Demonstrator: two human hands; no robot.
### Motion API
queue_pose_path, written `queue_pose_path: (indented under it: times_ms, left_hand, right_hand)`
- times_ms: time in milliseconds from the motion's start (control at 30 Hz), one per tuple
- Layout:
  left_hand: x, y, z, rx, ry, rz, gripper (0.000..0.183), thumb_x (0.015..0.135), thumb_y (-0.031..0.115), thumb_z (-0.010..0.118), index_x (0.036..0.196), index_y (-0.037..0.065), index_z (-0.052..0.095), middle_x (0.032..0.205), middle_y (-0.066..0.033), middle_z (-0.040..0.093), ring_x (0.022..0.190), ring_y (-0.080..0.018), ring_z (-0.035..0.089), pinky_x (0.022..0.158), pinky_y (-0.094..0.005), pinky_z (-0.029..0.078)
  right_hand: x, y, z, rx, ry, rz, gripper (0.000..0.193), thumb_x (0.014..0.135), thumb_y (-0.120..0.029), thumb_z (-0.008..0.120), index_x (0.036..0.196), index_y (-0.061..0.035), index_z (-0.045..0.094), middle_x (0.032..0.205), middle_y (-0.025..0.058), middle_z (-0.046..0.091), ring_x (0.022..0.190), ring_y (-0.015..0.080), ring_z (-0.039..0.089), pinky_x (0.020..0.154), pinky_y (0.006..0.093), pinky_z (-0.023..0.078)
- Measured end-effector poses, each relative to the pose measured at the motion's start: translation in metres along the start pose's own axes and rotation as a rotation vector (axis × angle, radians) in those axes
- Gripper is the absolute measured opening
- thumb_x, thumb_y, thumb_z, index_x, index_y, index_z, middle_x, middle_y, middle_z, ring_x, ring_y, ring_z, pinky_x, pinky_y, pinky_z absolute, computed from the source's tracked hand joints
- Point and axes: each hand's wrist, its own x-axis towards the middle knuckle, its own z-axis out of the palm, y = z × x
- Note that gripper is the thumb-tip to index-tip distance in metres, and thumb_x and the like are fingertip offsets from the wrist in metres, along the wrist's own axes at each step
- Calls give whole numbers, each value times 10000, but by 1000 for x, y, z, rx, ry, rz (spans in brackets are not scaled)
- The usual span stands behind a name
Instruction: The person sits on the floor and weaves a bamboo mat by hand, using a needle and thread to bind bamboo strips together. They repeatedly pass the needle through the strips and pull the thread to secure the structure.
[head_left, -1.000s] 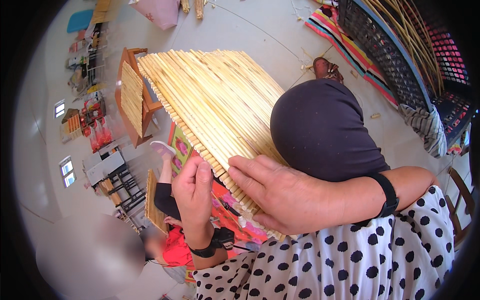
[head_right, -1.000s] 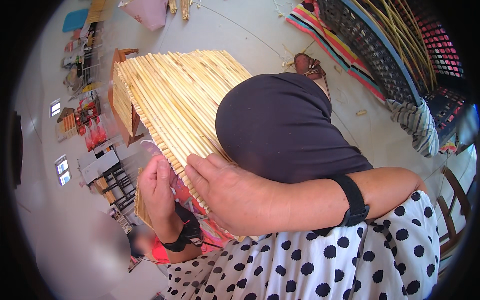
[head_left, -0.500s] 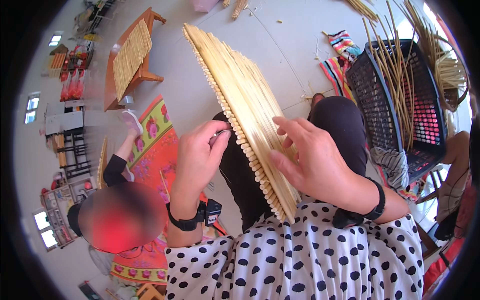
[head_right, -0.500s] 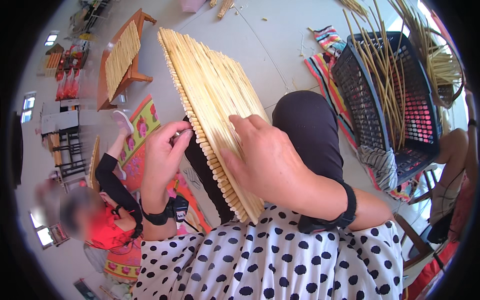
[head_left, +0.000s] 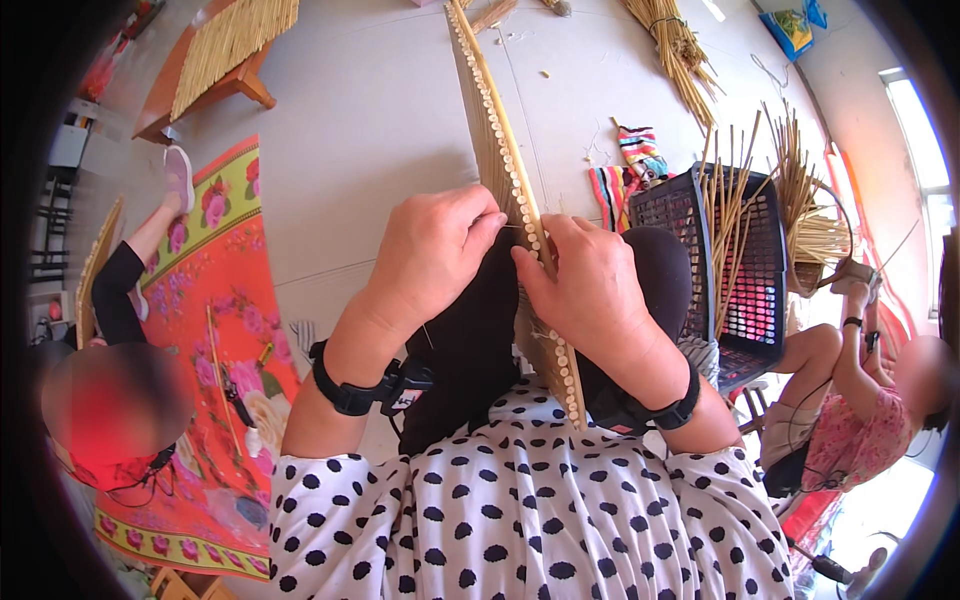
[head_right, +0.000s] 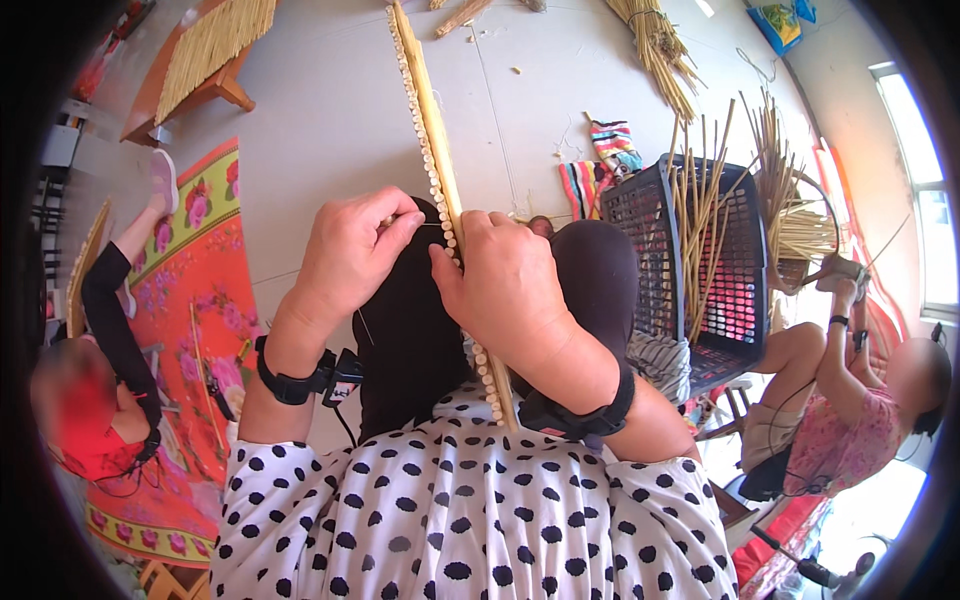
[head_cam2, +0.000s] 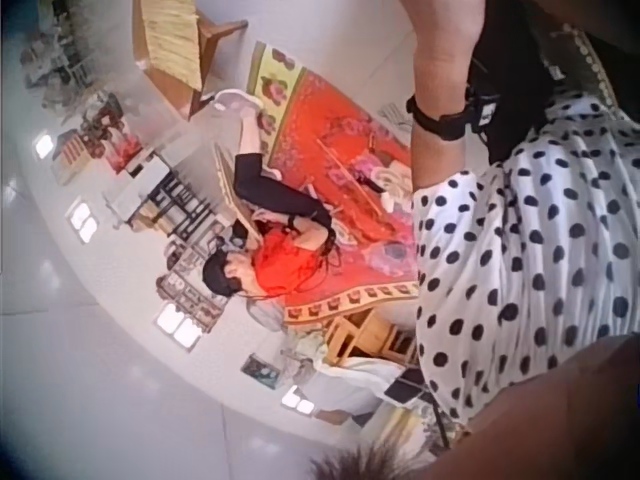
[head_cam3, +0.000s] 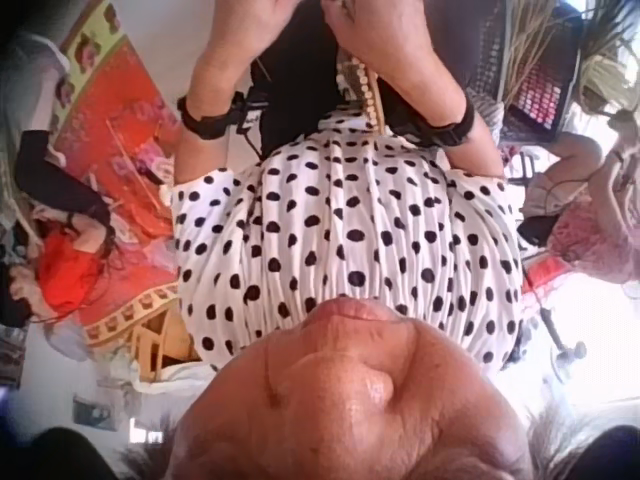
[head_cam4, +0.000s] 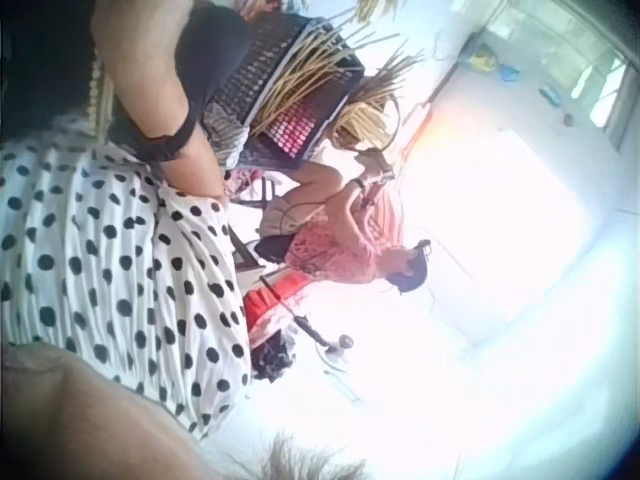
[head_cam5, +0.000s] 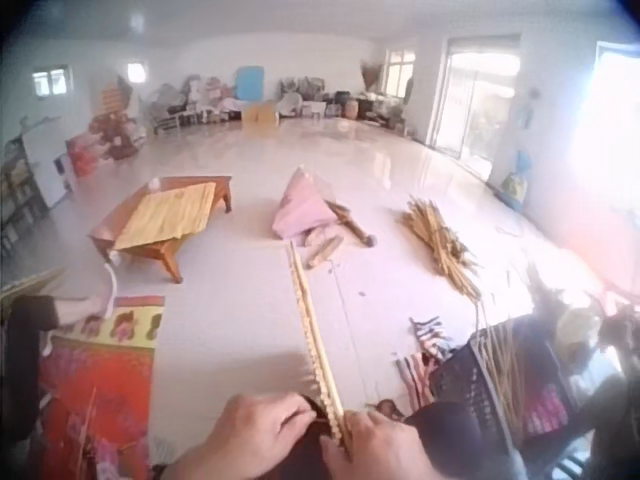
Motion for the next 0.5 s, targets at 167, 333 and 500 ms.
queue_pose_path:
  times_ms: [167,333,500]
  left_hand:
    - [0,-11,5,-76,9,110,125,889,99,661,827,22,585,730,-163,626,687,-389,605,611,-462,481]
    - [3,-12,5,-71,-19,148,128,887,101,659,820,23,582,722,-169,620,686,-393,604,610,-477,475]
    - [9,-18,8,-87,8,204,100,882,94,672,860,21,608,755,-163,637,692,-372,615,618,-435,490]
  right_hand:
    - [-6,-3,0,-77,36,-30,220,879,-188,685,817,4,597,746,197,632,682,397,638,622,466,530]
    - [-9,-5,-7,-108,20,14,198,884,-184,681,832,-7,608,766,194,640,673,395,642,604,461,527]
    - [-7,8,-7,-80,16,-22,189,879,-175,690,884,4,629,787,210,644,701,425,642,613,476,518]
